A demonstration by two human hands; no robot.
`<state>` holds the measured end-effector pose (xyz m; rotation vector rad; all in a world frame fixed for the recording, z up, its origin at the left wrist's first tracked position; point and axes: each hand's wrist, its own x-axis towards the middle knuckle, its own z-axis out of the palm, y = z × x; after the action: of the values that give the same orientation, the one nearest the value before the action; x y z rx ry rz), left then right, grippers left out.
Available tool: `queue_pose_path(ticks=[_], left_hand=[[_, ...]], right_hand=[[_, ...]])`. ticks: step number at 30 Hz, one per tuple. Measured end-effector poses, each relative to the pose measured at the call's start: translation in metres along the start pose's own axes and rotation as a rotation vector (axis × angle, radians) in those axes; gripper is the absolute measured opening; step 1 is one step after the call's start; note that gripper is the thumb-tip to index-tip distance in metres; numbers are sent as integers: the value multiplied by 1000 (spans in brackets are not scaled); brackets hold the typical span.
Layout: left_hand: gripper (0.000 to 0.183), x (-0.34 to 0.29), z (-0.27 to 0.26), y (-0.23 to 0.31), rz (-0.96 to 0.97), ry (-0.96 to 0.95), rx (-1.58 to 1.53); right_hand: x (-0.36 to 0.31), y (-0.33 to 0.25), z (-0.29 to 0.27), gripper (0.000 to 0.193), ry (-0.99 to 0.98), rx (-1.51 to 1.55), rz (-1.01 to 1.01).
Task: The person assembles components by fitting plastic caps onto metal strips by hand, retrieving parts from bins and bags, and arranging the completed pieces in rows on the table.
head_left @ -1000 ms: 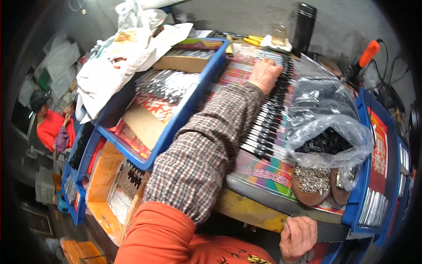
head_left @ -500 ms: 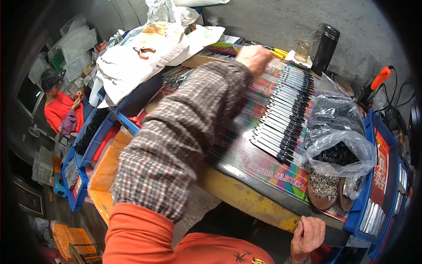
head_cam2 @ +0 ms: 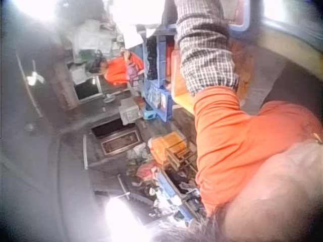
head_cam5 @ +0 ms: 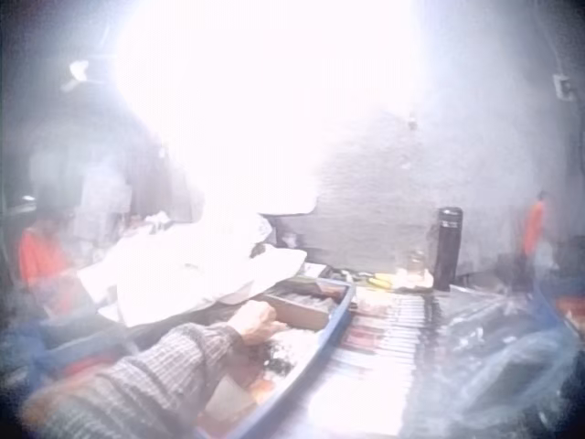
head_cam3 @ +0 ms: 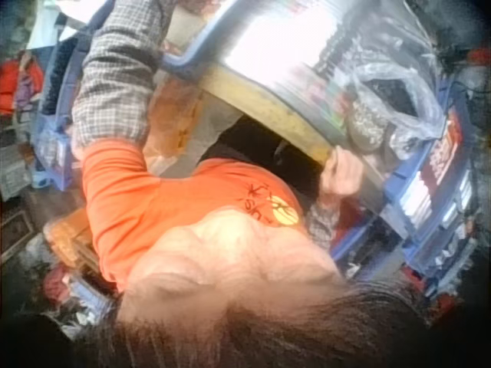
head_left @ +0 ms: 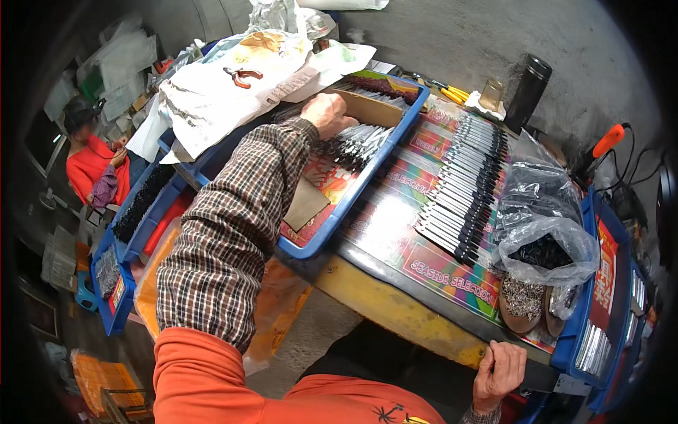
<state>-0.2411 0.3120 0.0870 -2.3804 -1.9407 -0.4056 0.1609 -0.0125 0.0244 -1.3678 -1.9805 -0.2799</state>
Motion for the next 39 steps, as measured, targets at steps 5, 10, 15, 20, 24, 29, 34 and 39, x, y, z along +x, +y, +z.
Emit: queue_pose_path(ticks=[5,10,15,20,24,29,34,39], left_hand=[[56,-6,3,20,-22,-5,39],[57,-6,-3,39,-35,-95,57],[49,-3,-11,18,-97,17,152],[54,0,-3,-1,-243,-112,137],[53,6,-8,-5,-257,-176,152],[50,25,-3,-8,-202,-253,235],[49,35,-6,5,-185,-300,268],[48,40,-9,3,-166,-342,271]], right_hand=[[-5,2,6,17,-18,14,18],[-7,-2,6,18,-27,-14,45],[-7,-1,10,16,4,-31,11],[-8,4,9,16,-2,-43,23],[-8,2,10,16,-10,-37,33],[-5,5,8,17,-20,-36,50],[-1,12,5,15,-7,-12,25],[1,11,4,16,7,-13,9]])
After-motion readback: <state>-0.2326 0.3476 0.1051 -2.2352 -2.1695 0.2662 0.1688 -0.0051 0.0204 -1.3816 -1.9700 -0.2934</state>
